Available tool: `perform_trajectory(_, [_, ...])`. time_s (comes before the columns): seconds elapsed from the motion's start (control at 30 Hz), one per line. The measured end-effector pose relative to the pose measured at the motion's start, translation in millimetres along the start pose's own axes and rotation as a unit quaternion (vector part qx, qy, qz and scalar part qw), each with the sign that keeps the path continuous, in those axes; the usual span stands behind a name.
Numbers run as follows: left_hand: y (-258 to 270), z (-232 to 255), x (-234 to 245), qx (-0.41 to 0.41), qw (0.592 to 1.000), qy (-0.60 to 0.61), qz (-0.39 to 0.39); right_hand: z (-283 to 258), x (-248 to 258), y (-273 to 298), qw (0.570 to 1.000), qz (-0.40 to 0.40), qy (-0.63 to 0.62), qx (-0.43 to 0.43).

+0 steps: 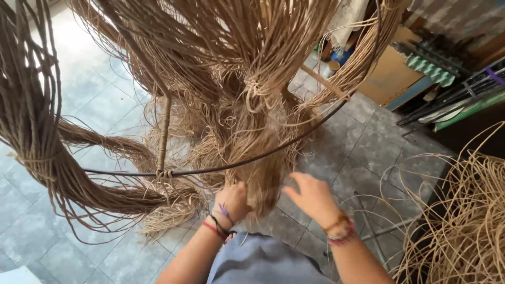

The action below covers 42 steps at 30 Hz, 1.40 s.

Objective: Tying and weaving natural fiber strands onto a circular metal frame to create a furniture component.

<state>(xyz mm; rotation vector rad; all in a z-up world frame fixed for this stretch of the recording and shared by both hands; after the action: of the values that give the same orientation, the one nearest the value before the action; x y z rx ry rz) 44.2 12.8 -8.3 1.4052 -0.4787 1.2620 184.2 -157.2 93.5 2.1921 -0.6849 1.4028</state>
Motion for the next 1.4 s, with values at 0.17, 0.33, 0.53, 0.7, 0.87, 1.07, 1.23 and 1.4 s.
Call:
perform_trajectory(0.17, [112.7,105.8,170.5,-0.266,0.922,0.144,0.243,-39.4,106.0,21.7,0.991,0.117,-0.062,0.011])
perform_trajectory(0.33, [172.4,130.7,239.2,-0.395,0.816,0.188,0.377,-60.3,142.7,32.7,0.963,0.228,-0.124,0.077])
perform_trajectory(0.53, [148.9,123.0,250.7,-0.169,0.867,0.053,0.465,6.9,103.3,-19.8,0.826,0.274,-0.491,0.015])
perform_trajectory(0.7, [127.8,107.2,243.6,-0.125,0.844,0.026,0.520,-10.0,102.1,-59.5,0.578,0.175,-0.797,-0.005])
perform_trajectory(0.87, [136.9,105.1,230.3,-0.160,0.803,0.049,0.572,0.9,80.6,-65.7,0.677,0.274,-0.681,0.048])
perform_trajectory(1.07, [112.1,151.2,213.8,-0.282,0.812,0.185,0.476,-29.5,34.7,-12.7,0.875,0.182,-0.440,0.089])
perform_trajectory(1.23, [75.3,157.5,195.9,-0.263,0.797,0.316,0.442,-14.8,-26.6,9.7,0.967,0.081,-0.205,0.126])
perform_trajectory(1.4, [109.1,128.0,161.2,-0.289,0.717,0.177,0.610,17.4,-105.1,15.3,0.984,-0.029,0.046,0.170])
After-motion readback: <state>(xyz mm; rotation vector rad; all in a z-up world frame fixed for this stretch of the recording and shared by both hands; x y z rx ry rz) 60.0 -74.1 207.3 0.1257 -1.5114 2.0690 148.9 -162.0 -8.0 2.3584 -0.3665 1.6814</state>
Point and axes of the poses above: each hand's wrist, its own y-axis away from the middle knuckle, its own x-axis out of the back of the hand, z = x × y, the point moved 8 cm from there along -y, towards the middle knuckle, and after that the axes turned 4 degrees about -y, right-handed, at the moved point
